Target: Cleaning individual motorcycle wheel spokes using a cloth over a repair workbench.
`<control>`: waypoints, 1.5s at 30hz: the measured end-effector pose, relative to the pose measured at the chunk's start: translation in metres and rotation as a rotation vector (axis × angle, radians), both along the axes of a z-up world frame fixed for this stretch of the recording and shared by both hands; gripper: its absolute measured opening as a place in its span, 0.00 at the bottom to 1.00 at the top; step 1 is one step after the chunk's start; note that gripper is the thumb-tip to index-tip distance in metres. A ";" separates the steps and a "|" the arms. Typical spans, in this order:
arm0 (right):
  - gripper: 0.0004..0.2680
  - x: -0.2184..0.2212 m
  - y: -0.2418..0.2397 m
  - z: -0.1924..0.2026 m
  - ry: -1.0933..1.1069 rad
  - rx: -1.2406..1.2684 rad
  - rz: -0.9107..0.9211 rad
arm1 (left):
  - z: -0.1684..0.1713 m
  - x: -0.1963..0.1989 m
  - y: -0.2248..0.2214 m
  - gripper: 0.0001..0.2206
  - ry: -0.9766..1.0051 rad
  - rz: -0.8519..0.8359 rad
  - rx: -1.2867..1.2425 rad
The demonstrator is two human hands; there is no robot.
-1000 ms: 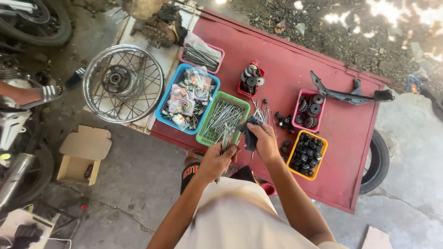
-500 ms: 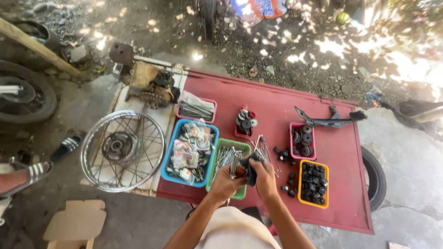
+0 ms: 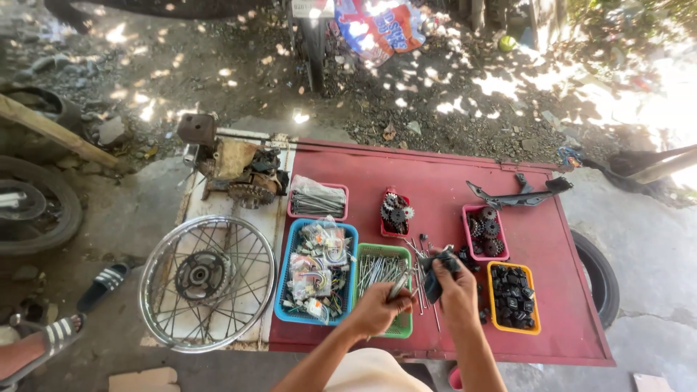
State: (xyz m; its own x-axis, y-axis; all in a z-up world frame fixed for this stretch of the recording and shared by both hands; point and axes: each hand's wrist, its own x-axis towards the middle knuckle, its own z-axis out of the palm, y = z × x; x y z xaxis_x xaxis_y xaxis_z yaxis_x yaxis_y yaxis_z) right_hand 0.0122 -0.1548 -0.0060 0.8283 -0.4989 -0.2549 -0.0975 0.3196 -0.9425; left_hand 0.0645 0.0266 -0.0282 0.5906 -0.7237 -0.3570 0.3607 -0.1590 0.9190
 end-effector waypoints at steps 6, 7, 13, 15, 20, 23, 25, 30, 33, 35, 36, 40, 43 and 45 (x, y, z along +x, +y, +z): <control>0.09 0.014 0.006 -0.007 -0.107 0.405 -0.078 | -0.003 -0.010 -0.001 0.01 0.146 0.165 -0.105; 0.09 0.013 0.007 -0.014 -0.102 0.401 -0.065 | -0.001 -0.008 -0.002 0.01 0.147 0.178 -0.110; 0.09 0.000 0.003 -0.020 -0.076 0.342 0.267 | 0.023 -0.007 -0.024 0.07 0.071 0.461 -0.218; 0.08 -0.011 -0.011 -0.018 -0.037 0.144 0.263 | 0.030 -0.018 -0.036 0.09 -0.088 0.494 -0.060; 0.07 -0.017 -0.079 -0.021 -0.023 0.196 0.252 | 0.050 -0.054 -0.086 0.04 -0.166 0.464 0.005; 0.06 -0.009 -0.120 -0.008 -0.014 0.226 0.221 | 0.050 -0.073 -0.108 0.03 -0.200 0.401 0.071; 0.05 0.002 -0.138 -0.001 -0.047 0.215 0.231 | 0.044 -0.078 -0.119 0.04 -0.202 0.360 0.124; 0.06 -0.001 -0.131 -0.009 -0.103 0.384 0.284 | 0.044 -0.094 -0.112 0.03 -0.038 0.467 0.096; 0.06 -0.005 -0.118 -0.016 -0.098 0.415 0.285 | 0.029 -0.091 -0.104 0.04 0.052 0.648 0.004; 0.06 -0.004 -0.105 -0.019 -0.102 0.419 0.300 | 0.034 -0.080 -0.101 0.04 0.005 0.667 -0.014; 0.06 -0.006 -0.098 -0.021 -0.101 0.418 0.317 | 0.036 -0.075 -0.099 0.05 -0.037 0.689 -0.039; 0.06 -0.011 -0.066 -0.022 -0.075 0.372 0.380 | 0.040 -0.047 -0.085 0.07 -0.233 0.707 -0.046; 0.09 -0.006 -0.050 -0.015 -0.049 0.303 0.337 | 0.063 -0.031 -0.068 0.05 -0.302 0.535 0.139; 0.17 0.003 -0.044 -0.012 -0.087 0.271 0.240 | 0.056 -0.027 -0.057 0.07 -0.340 0.437 0.215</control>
State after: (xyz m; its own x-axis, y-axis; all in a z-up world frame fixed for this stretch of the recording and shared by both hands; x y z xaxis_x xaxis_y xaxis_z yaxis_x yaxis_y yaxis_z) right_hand 0.0148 -0.1984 -0.0181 0.9380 -0.2115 -0.2746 -0.1234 0.5367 -0.8347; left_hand 0.0380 -0.0307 0.0279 0.9246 -0.3197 -0.2070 0.1253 -0.2579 0.9580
